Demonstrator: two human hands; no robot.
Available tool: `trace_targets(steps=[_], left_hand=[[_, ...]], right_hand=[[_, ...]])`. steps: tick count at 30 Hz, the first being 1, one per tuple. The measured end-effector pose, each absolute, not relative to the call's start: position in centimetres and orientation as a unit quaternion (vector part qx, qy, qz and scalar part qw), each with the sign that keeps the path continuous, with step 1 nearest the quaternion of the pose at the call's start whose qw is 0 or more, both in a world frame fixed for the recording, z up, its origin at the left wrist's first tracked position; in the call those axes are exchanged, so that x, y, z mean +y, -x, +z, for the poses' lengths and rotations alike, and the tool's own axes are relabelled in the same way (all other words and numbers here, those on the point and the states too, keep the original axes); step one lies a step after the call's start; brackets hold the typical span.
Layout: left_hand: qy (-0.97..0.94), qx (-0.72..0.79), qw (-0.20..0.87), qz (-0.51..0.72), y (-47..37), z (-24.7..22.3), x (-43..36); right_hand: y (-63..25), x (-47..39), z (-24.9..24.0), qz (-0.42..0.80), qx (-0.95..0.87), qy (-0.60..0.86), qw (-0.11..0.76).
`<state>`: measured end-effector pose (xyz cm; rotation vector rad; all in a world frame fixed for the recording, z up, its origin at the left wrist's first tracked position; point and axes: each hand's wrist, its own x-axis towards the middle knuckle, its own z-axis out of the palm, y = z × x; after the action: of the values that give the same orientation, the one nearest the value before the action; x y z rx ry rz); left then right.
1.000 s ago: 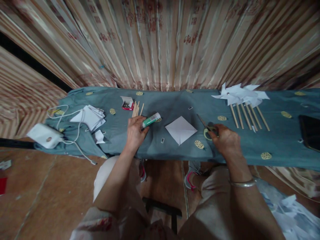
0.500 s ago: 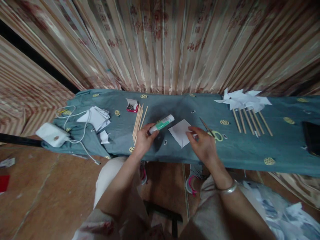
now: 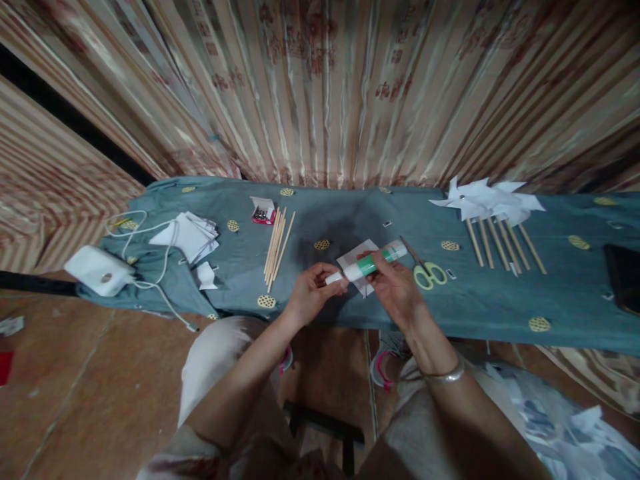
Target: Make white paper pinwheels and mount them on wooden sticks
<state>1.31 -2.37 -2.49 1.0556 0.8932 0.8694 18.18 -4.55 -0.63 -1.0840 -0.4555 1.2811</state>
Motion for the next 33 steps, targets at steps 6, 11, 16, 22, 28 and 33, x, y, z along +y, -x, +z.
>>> trace_targets(steps=[6, 11, 16, 22, 28, 33], left_hand=[[-0.66, 0.513, 0.451, 0.313, 2.0, -2.0, -0.1], [-0.797, 0.483, 0.296, 0.207, 2.1, -2.4, 2.0], [-0.844, 0.448, 0.183, 0.23, 0.9, -2.8, 1.5], [-0.884, 0.34, 0.176, 0.268, -2.4, -1.7, -3.2], [-0.874, 0.369, 0.224, 0.224, -5.5, -4.1, -4.9], [-0.877, 0.376, 0.217, 0.205, -5.7, -5.1, -4.3]], right_hand=[[-21.0, -3.7, -0.2, 0.593, -0.072, 0.458, 0.659], [-21.2, -3.3, -0.2, 0.604, -0.054, 0.438, 0.664], [-21.7, -3.0, -0.3, 0.593, -0.065, 0.449, 0.665], [-22.3, -3.0, -0.2, 0.551, -0.1, 0.475, 0.679], [-22.4, -3.4, -1.2, 0.395, -0.281, 0.631, 0.605], [-22.5, -4.2, -2.0, 0.257, -0.428, 0.736, 0.457]])
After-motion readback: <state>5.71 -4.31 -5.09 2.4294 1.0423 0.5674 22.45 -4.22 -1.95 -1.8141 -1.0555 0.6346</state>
